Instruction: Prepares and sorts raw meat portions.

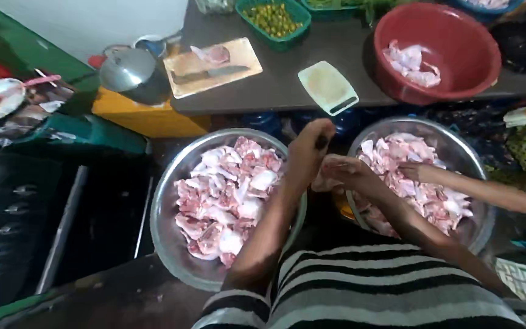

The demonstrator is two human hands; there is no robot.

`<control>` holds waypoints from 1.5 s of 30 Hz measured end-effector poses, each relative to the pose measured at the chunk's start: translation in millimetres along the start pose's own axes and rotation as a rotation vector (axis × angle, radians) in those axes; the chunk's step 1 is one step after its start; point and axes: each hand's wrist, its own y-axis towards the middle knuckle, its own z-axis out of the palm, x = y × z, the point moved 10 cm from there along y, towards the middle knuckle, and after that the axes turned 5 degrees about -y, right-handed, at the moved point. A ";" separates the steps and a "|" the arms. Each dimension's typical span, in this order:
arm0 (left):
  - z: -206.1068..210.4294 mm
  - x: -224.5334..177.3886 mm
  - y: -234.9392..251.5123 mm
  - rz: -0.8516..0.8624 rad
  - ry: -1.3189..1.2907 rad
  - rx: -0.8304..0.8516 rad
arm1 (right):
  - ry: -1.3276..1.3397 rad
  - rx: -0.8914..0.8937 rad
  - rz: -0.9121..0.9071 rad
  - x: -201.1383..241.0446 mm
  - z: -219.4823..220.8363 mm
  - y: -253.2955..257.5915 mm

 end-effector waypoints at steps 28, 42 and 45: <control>126.5 -63.6 49.7 -0.144 -0.068 0.673 | -0.556 -0.787 -0.198 66.3 -148.1 -111.7; 147.1 -110.0 43.0 0.016 0.169 0.822 | -0.728 -0.918 -0.193 70.1 -159.7 -134.3; 147.4 -111.1 42.5 0.045 0.205 0.843 | -0.769 -0.881 -0.198 74.7 -156.5 -134.8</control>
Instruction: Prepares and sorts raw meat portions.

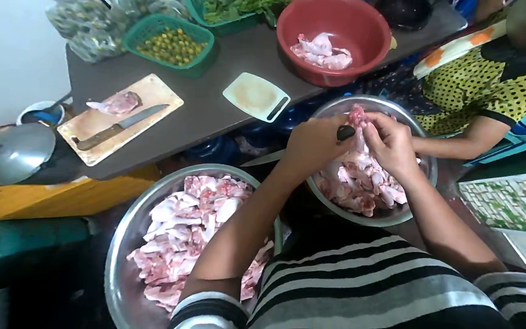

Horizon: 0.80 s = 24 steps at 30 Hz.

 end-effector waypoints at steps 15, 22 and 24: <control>11.8 -0.3 -1.2 -0.037 0.128 0.061 | 0.227 -0.003 0.091 -22.0 24.5 13.9; 12.3 18.3 0.1 -0.092 0.070 0.075 | 0.366 0.163 0.168 -20.6 36.8 14.7; 9.7 24.6 -0.6 -0.070 0.055 0.049 | 0.262 0.201 0.116 -14.4 35.3 15.7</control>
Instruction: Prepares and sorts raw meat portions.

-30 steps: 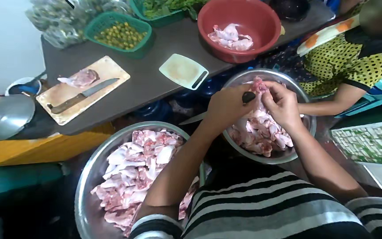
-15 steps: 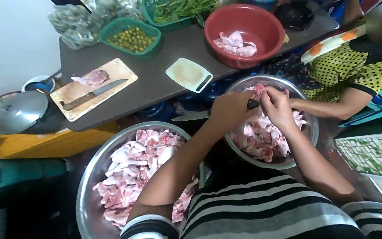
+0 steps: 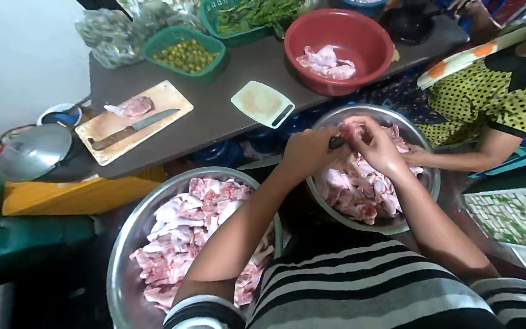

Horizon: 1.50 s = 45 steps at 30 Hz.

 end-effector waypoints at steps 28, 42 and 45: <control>10.4 16.0 14.8 -0.099 -0.044 0.057 | -0.195 -0.157 0.056 -12.8 -13.2 -0.8; 13.2 13.4 17.1 -0.108 -0.011 0.082 | 0.032 -0.147 0.104 -38.1 -17.1 0.0; 14.4 14.4 17.7 -0.108 -0.021 0.090 | 0.203 -0.139 0.126 -47.6 -16.6 -0.3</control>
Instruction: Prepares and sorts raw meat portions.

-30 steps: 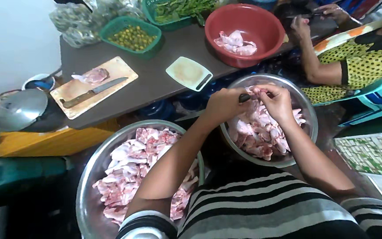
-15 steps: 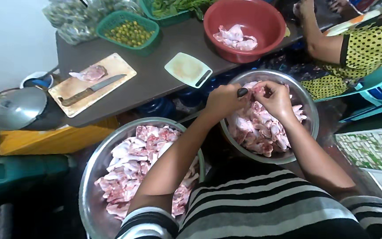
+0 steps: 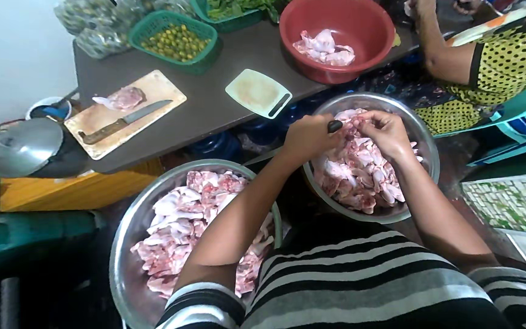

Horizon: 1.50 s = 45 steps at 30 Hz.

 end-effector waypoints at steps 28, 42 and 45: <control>31.3 -13.4 4.6 0.134 -0.115 -0.021 | 0.088 0.080 0.054 -39.0 -7.6 -26.7; 47.6 -4.4 18.5 0.018 -0.079 -0.035 | -0.086 0.251 -0.183 -40.3 -14.7 0.0; 49.4 -4.7 23.4 0.071 -0.039 -0.109 | -0.150 0.292 -0.178 -40.0 -11.5 -2.8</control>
